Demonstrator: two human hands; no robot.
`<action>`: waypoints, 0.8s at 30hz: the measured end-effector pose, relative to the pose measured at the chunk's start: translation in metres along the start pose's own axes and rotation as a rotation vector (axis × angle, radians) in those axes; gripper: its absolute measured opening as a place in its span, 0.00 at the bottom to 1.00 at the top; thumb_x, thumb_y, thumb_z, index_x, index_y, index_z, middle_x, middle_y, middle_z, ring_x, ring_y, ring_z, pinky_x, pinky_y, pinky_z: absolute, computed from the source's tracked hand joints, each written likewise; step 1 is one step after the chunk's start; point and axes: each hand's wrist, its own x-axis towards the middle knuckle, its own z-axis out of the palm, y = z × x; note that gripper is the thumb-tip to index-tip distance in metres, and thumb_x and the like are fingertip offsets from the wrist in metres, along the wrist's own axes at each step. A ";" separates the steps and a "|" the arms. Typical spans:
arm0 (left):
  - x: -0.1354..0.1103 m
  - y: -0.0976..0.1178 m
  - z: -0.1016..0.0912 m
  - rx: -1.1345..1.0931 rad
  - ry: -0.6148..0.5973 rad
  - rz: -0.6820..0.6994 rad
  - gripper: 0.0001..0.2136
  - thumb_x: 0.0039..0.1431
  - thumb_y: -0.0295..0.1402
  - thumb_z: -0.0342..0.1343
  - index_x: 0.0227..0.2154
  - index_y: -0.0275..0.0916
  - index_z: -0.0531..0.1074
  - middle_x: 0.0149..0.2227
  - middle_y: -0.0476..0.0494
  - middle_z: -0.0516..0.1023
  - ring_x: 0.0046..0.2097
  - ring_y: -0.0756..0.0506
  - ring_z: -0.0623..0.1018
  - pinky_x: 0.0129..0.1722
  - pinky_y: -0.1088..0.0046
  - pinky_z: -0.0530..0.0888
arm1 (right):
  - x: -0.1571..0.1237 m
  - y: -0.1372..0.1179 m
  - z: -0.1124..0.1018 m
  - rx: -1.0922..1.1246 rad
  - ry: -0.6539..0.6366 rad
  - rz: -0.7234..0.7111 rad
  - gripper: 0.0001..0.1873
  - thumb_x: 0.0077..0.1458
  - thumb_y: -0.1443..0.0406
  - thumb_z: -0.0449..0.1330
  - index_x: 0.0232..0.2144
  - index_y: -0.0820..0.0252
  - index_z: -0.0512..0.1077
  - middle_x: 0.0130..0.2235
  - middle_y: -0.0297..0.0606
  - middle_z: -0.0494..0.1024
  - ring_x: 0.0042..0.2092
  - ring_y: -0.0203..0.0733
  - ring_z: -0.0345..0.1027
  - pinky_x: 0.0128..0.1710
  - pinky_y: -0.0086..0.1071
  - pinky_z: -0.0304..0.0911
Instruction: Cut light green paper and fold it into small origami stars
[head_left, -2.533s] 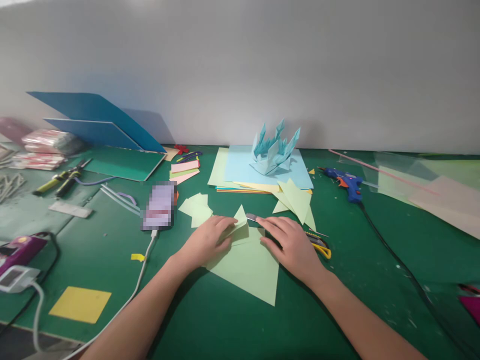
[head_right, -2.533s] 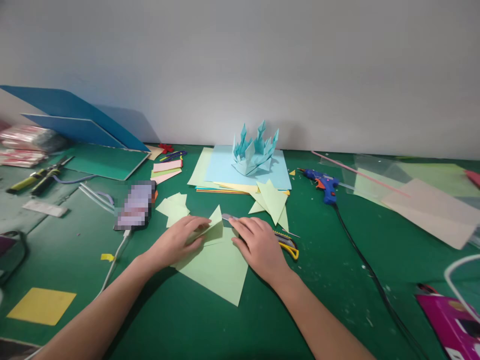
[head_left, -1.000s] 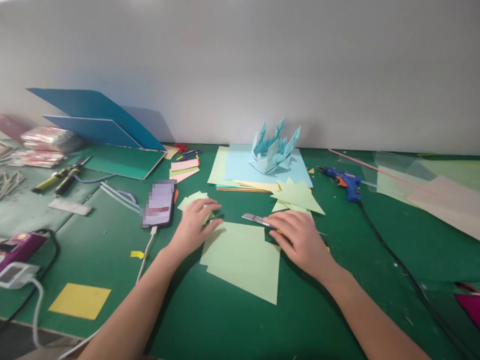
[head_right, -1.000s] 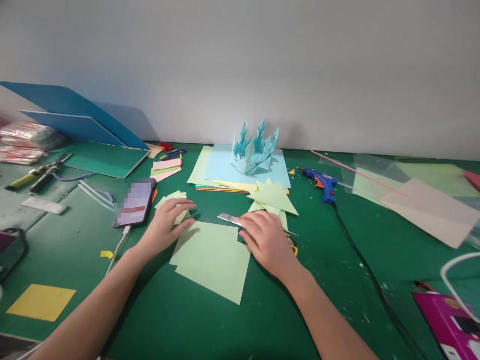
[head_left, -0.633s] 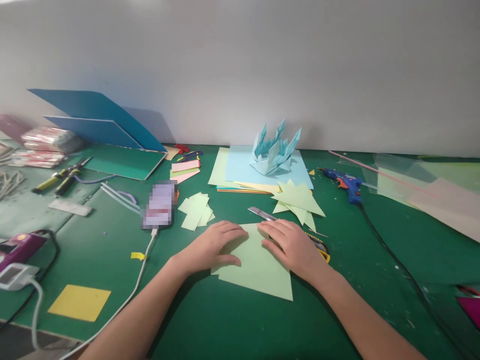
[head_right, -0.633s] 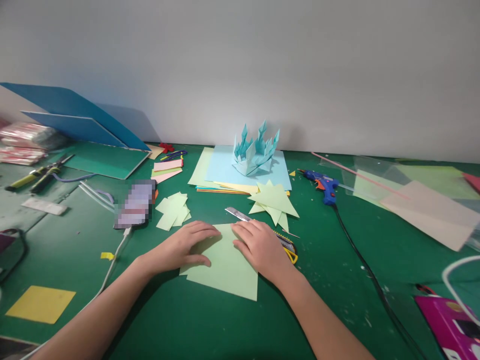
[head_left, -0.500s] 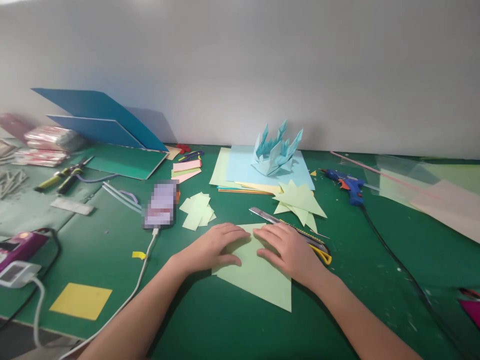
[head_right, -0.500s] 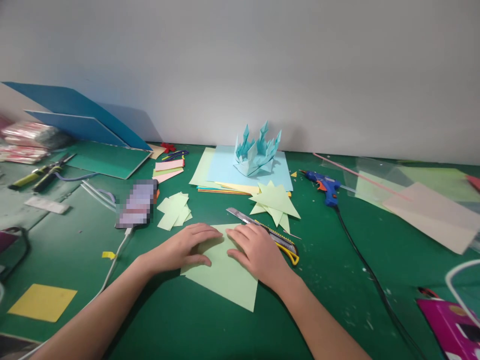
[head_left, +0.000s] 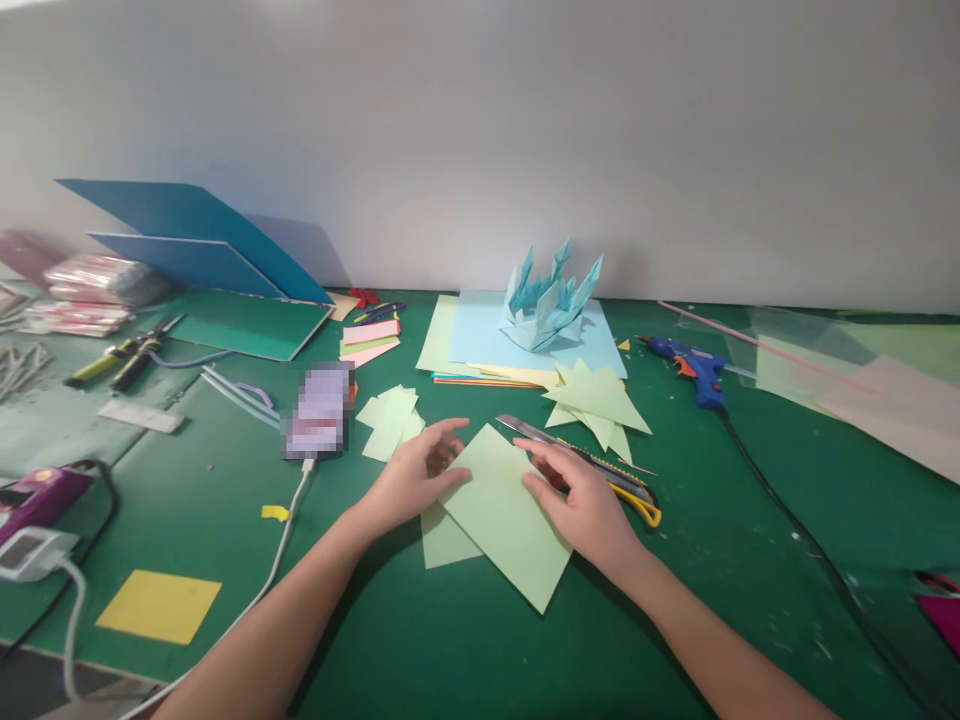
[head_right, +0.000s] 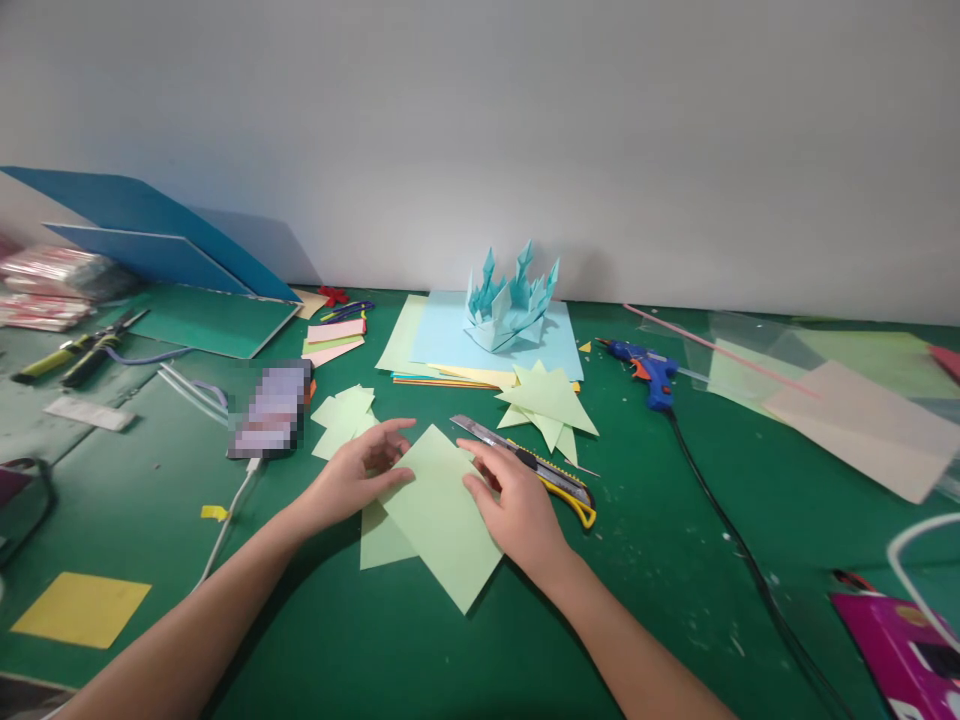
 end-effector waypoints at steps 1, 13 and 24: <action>0.001 0.000 0.000 -0.056 0.017 -0.017 0.22 0.52 0.33 0.56 0.50 0.41 0.62 0.36 0.48 0.72 0.33 0.49 0.72 0.37 0.67 0.73 | 0.000 0.000 0.000 0.034 0.002 0.022 0.17 0.55 0.66 0.53 0.47 0.58 0.70 0.30 0.38 0.73 0.29 0.40 0.68 0.28 0.33 0.69; 0.004 0.004 0.008 -0.398 0.073 -0.143 0.12 0.44 0.38 0.63 0.29 0.37 0.71 0.29 0.47 0.77 0.32 0.49 0.76 0.34 0.71 0.71 | 0.014 -0.006 -0.001 0.300 -0.100 0.252 0.15 0.46 0.59 0.59 0.36 0.62 0.74 0.27 0.36 0.73 0.27 0.39 0.66 0.27 0.32 0.64; 0.002 0.007 0.011 -0.432 0.131 -0.263 0.17 0.45 0.37 0.63 0.37 0.36 0.68 0.19 0.58 0.63 0.22 0.55 0.66 0.22 0.79 0.60 | 0.009 0.004 0.011 0.211 0.215 0.048 0.11 0.53 0.63 0.57 0.36 0.60 0.77 0.38 0.43 0.79 0.39 0.45 0.73 0.38 0.36 0.69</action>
